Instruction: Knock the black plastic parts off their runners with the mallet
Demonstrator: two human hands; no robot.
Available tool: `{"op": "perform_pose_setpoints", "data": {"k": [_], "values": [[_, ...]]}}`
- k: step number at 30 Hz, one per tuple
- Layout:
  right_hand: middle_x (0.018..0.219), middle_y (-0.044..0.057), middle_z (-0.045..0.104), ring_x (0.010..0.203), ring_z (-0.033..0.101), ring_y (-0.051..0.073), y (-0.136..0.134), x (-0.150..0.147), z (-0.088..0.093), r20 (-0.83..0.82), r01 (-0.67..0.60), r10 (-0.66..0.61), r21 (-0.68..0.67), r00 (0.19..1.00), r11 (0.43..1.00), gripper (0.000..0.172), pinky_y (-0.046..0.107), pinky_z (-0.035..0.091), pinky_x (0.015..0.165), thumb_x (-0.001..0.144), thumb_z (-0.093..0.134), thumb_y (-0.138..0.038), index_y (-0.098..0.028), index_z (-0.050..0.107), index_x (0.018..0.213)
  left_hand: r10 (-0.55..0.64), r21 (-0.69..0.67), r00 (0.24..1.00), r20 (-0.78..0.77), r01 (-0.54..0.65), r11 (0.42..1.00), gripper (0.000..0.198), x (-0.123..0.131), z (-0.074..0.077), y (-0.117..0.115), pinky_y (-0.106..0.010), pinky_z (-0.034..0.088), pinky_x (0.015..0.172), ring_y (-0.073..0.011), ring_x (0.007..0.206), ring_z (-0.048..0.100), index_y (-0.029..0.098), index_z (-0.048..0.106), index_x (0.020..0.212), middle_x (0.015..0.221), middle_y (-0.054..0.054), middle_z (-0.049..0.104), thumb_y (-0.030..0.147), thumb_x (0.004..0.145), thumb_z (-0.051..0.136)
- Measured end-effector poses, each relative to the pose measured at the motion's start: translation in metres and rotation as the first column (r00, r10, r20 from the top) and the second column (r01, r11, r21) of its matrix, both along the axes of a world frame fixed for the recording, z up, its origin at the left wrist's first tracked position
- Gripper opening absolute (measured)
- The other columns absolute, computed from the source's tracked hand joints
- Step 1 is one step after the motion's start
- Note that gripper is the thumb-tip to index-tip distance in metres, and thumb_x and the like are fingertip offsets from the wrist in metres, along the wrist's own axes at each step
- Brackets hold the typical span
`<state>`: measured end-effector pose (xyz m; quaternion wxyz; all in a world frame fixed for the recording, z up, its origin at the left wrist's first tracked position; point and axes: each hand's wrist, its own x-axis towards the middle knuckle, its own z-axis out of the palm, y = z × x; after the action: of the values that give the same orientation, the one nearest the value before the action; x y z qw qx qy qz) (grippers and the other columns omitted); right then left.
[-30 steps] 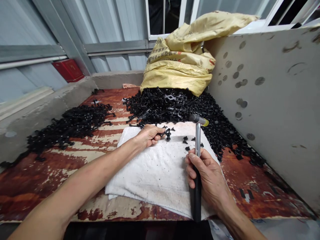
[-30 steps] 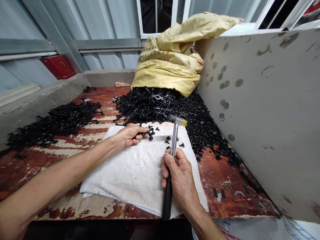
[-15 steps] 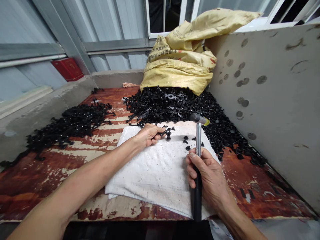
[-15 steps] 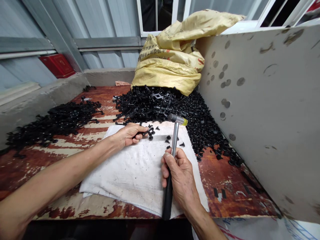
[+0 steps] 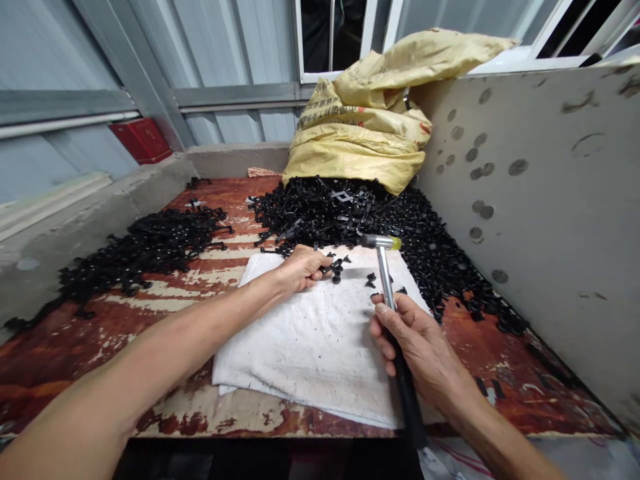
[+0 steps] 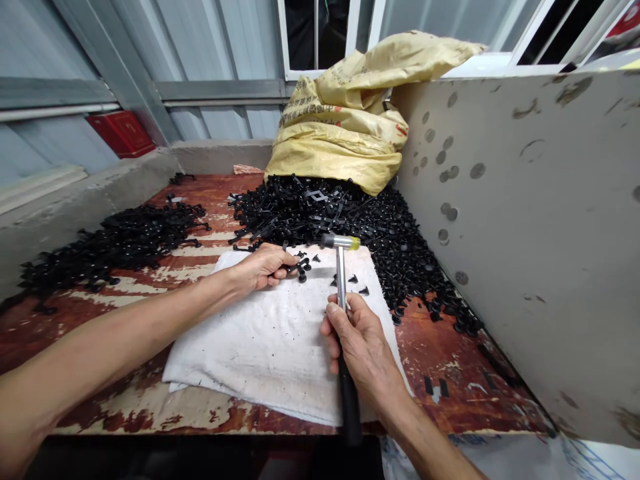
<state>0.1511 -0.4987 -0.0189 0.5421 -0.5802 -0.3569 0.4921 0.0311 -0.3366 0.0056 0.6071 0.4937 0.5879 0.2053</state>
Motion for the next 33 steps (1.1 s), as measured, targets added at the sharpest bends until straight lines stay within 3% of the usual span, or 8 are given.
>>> {"op": "perform_pose_setpoints", "data": {"k": [3, 6, 12, 15, 20, 25, 29, 33], "values": [[0.066, -0.001, 0.057, 0.043, 0.047, 0.012, 0.009, 0.018, 0.007, 0.466, -0.079, 0.053, 0.036, 0.883, 0.996, 0.036, 0.025, 0.041, 0.038, 0.089, 0.045, -0.042, -0.019, 0.057, 0.114, 0.004, -0.009, 1.000, -0.019, -0.004, 1.000, 0.025, 0.003, 0.006, 0.000, -0.019, 0.014, 0.037, -0.0029, 0.033, 0.038, 0.012, 0.051, 0.060, 0.047, -0.005, 0.058, 0.005, 0.082, 0.059], [0.086, 0.010, 0.070, 0.066, 0.064, 0.022, 0.018, 0.033, 0.007, 0.838, -0.157, -0.055, 0.166, 0.543, 0.973, 0.047, 0.034, 0.052, 0.060, 0.086, 0.040, -0.025, -0.016, 0.059, 0.128, 0.012, -0.014, 0.999, -0.040, -0.012, 1.000, 0.025, 0.006, 0.011, 0.000, -0.019, 0.015, 0.036, -0.0029, 0.033, 0.037, 0.012, 0.051, 0.059, 0.046, -0.004, 0.056, 0.004, 0.081, 0.059], [0.086, 0.012, 0.068, 0.060, 0.062, 0.020, 0.018, 0.038, 0.000, 0.944, -0.219, -0.241, 0.291, 0.226, 0.931, 0.056, 0.030, 0.049, 0.055, 0.092, 0.033, -0.018, -0.009, 0.045, 0.145, 0.015, -0.016, 0.999, -0.045, -0.015, 1.000, 0.028, 0.003, 0.008, -0.001, -0.019, 0.015, 0.036, -0.0010, 0.031, 0.030, 0.012, 0.049, 0.056, 0.045, -0.004, 0.056, 0.005, 0.082, 0.058], [0.079, 0.009, 0.066, 0.053, 0.058, 0.018, 0.018, 0.040, -0.002, 0.987, -0.256, -0.144, 0.159, 0.075, 0.954, 0.056, 0.028, 0.045, 0.048, 0.088, 0.036, -0.013, -0.013, 0.050, 0.142, 0.018, -0.011, 0.999, -0.027, -0.018, 1.000, 0.029, 0.001, 0.004, 0.001, -0.018, 0.014, 0.036, -0.0033, 0.033, 0.037, 0.013, 0.050, 0.056, 0.041, -0.001, 0.051, 0.006, 0.083, 0.059], [0.087, 0.010, 0.067, 0.065, 0.062, 0.018, 0.017, 0.041, -0.003, 0.951, -0.246, -0.245, 0.287, 0.186, 0.926, 0.054, 0.027, 0.049, 0.058, 0.093, 0.034, -0.014, -0.013, 0.045, 0.145, 0.024, -0.019, 1.000, -0.002, -0.024, 1.000, 0.026, 0.000, 0.000, 0.002, -0.017, 0.014, 0.035, -0.0035, 0.034, 0.042, 0.014, 0.049, 0.060, 0.047, -0.004, 0.056, 0.007, 0.083, 0.059], [0.077, 0.005, 0.066, 0.053, 0.057, 0.015, 0.014, 0.041, -0.004, 0.986, -0.271, -0.119, 0.147, 0.115, 0.951, 0.055, 0.025, 0.044, 0.051, 0.088, 0.038, -0.010, -0.019, 0.052, 0.140, 0.028, -0.017, 1.000, 0.001, -0.028, 0.999, 0.025, 0.000, 0.000, -0.001, -0.017, 0.014, 0.035, -0.0039, 0.034, 0.043, 0.014, 0.049, 0.063, 0.043, -0.001, 0.052, 0.005, 0.084, 0.057], [0.083, 0.008, 0.068, 0.065, 0.063, 0.018, 0.016, 0.038, -0.004, 0.950, -0.224, -0.207, 0.260, 0.233, 0.939, 0.054, 0.028, 0.049, 0.059, 0.091, 0.036, -0.015, -0.018, 0.047, 0.144, 0.011, -0.029, 1.000, 0.002, -0.011, 1.000, 0.023, 0.000, 0.001, -0.003, -0.016, 0.016, 0.036, -0.0007, 0.032, 0.035, 0.013, 0.049, 0.065, 0.049, -0.002, 0.057, 0.005, 0.084, 0.059], [0.078, 0.007, 0.067, 0.059, 0.059, 0.018, 0.018, 0.035, 0.002, 0.948, -0.226, -0.079, 0.154, 0.308, 0.962, 0.051, 0.030, 0.048, 0.059, 0.086, 0.040, -0.014, -0.020, 0.059, 0.133, -0.040, -0.046, 0.999, 0.018, 0.041, 0.998, 0.024, -0.005, 0.006, -0.004, -0.017, 0.013, 0.035, -0.0008, 0.031, 0.033, 0.014, 0.050, 0.064, 0.049, -0.001, 0.054, 0.011, 0.087, 0.057]]}}
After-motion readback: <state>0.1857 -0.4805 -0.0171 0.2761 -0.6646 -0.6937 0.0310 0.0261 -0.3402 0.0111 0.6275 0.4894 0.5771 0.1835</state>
